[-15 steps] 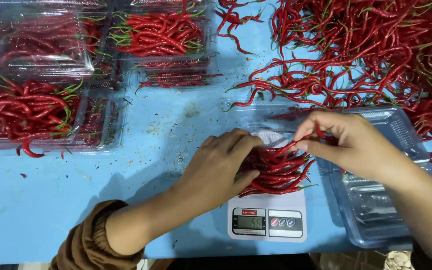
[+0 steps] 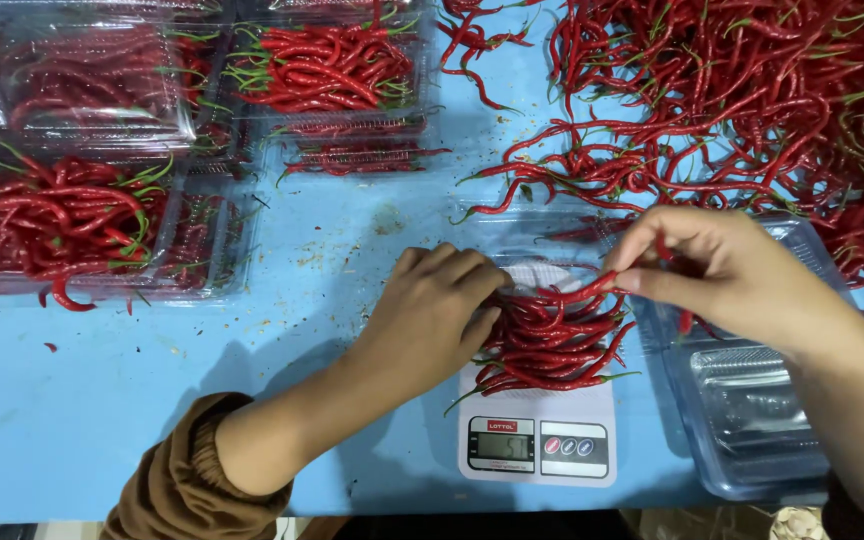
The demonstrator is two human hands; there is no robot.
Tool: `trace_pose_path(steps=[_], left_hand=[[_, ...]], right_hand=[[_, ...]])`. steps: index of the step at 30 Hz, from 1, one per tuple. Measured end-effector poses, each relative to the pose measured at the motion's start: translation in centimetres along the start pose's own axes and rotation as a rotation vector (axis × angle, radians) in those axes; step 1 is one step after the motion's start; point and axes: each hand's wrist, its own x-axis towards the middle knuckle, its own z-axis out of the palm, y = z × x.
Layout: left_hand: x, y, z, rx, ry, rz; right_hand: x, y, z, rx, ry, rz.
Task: The person picks up red peppers from a pile by hand and places them into a plastic container on a digital scale, then moves the containers to a stack.
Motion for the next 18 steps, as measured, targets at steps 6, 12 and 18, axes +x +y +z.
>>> trace_pose_path(steps=[6,12,18], left_hand=[[0.3,0.2,-0.3,-0.053,0.048,-0.005],[0.2,-0.2,0.7,-0.034,-0.02,0.098],[-0.2,-0.6,1.6,0.057,0.0,0.21]], right_hand=[[0.9,1.7,1.7,-0.282,0.071,-0.042],[1.0,1.2,2.4,-0.581,-0.034,-0.111],[-0.2,-1.1,0.9,-0.56,-0.006,-0.052]])
